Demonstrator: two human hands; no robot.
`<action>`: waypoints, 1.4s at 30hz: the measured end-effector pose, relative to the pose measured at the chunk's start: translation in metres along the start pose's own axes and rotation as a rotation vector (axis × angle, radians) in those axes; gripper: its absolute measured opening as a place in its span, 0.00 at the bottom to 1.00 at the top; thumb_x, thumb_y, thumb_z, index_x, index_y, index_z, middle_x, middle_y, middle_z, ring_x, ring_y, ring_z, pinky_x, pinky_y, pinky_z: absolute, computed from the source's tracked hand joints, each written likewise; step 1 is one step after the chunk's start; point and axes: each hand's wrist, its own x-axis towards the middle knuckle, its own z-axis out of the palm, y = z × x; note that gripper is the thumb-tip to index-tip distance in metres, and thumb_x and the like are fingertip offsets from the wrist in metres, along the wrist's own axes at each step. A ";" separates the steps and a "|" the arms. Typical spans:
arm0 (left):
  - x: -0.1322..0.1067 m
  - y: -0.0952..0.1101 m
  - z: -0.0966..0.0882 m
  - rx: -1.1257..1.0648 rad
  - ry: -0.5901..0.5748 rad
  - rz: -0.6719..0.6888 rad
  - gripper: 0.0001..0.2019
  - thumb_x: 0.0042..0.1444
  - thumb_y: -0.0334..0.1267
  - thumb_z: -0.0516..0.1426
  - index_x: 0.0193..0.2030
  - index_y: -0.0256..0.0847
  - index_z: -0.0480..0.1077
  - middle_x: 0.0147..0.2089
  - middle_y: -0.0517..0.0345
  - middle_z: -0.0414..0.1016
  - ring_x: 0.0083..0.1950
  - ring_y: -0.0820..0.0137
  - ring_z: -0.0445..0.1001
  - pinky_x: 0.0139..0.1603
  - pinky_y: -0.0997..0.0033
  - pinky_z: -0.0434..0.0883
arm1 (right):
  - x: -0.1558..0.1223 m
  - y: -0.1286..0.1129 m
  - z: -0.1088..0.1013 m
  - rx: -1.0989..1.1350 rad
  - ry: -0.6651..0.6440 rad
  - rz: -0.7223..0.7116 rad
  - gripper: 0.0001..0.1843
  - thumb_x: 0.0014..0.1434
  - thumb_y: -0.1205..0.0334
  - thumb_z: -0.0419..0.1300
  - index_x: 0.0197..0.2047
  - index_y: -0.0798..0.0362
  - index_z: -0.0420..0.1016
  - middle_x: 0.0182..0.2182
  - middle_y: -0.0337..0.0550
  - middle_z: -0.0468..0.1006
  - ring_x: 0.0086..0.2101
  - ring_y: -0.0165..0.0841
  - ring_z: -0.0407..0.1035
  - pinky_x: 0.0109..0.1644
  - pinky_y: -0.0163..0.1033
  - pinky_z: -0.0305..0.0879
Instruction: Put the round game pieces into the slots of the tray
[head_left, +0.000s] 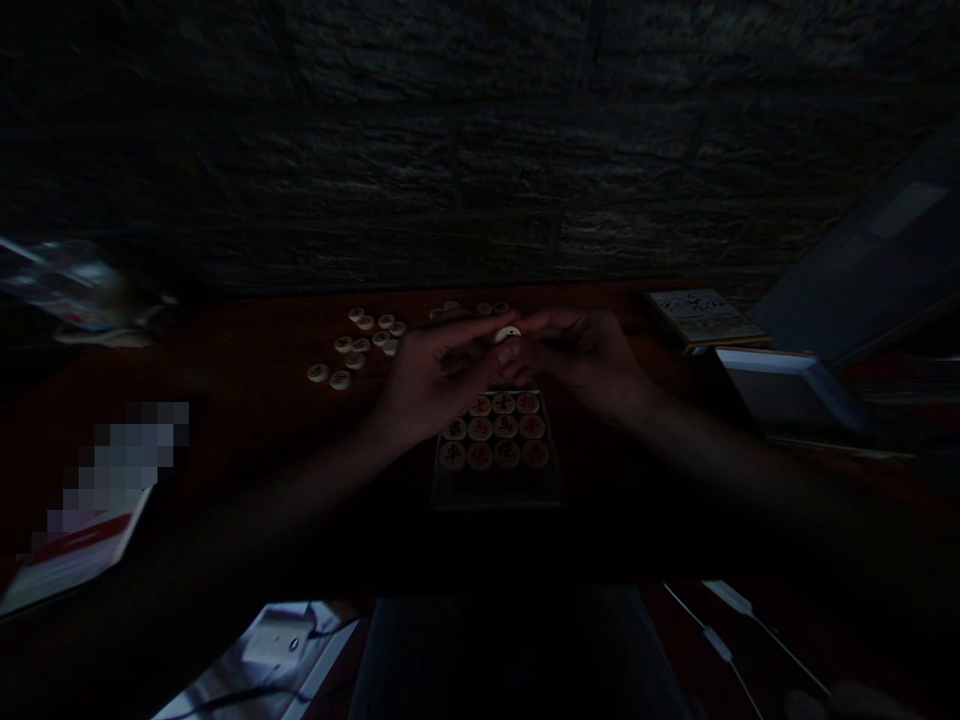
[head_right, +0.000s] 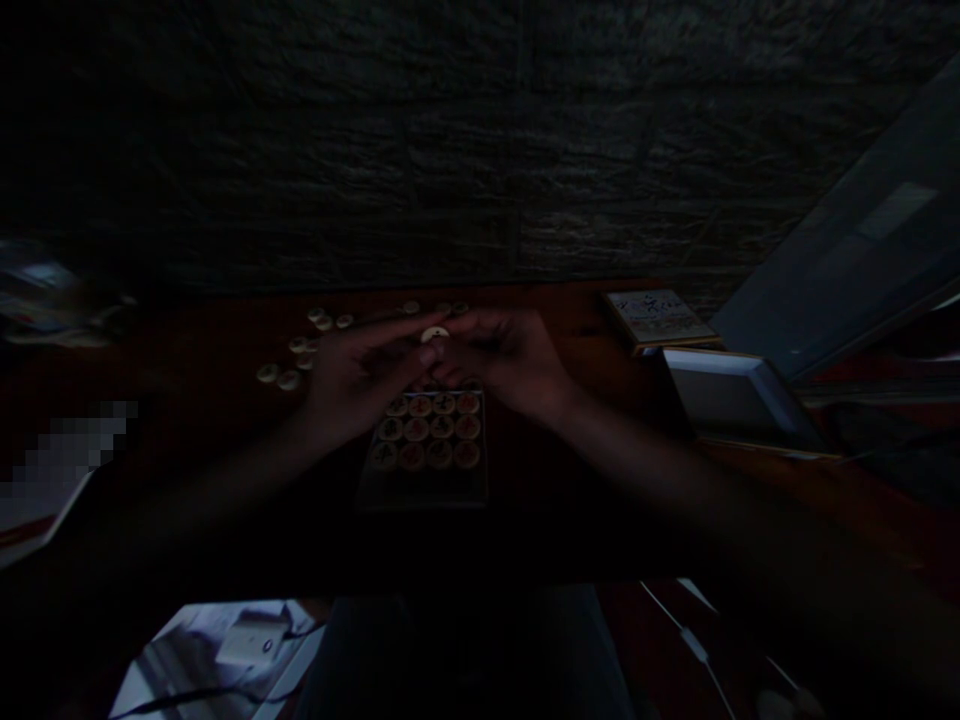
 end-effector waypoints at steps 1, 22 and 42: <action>0.000 0.000 0.001 -0.007 0.016 -0.001 0.18 0.61 0.44 0.67 0.56 0.43 0.82 0.45 0.52 0.87 0.34 0.71 0.82 0.30 0.75 0.78 | 0.000 0.000 0.000 0.002 -0.007 0.003 0.20 0.50 0.49 0.79 0.40 0.54 0.86 0.31 0.43 0.86 0.30 0.32 0.81 0.36 0.36 0.80; -0.003 -0.006 0.001 -0.001 -0.006 0.041 0.13 0.61 0.36 0.66 0.53 0.41 0.83 0.46 0.51 0.88 0.41 0.66 0.87 0.40 0.72 0.82 | -0.001 -0.002 0.001 -0.162 0.064 -0.051 0.20 0.52 0.47 0.77 0.32 0.57 0.83 0.24 0.41 0.83 0.22 0.29 0.75 0.26 0.33 0.72; -0.004 -0.003 0.004 -0.071 -0.042 0.059 0.13 0.61 0.37 0.68 0.53 0.42 0.83 0.42 0.54 0.88 0.39 0.68 0.86 0.42 0.72 0.82 | -0.001 -0.003 0.003 -0.130 0.036 -0.036 0.22 0.53 0.43 0.76 0.31 0.56 0.81 0.24 0.40 0.81 0.22 0.28 0.74 0.26 0.33 0.72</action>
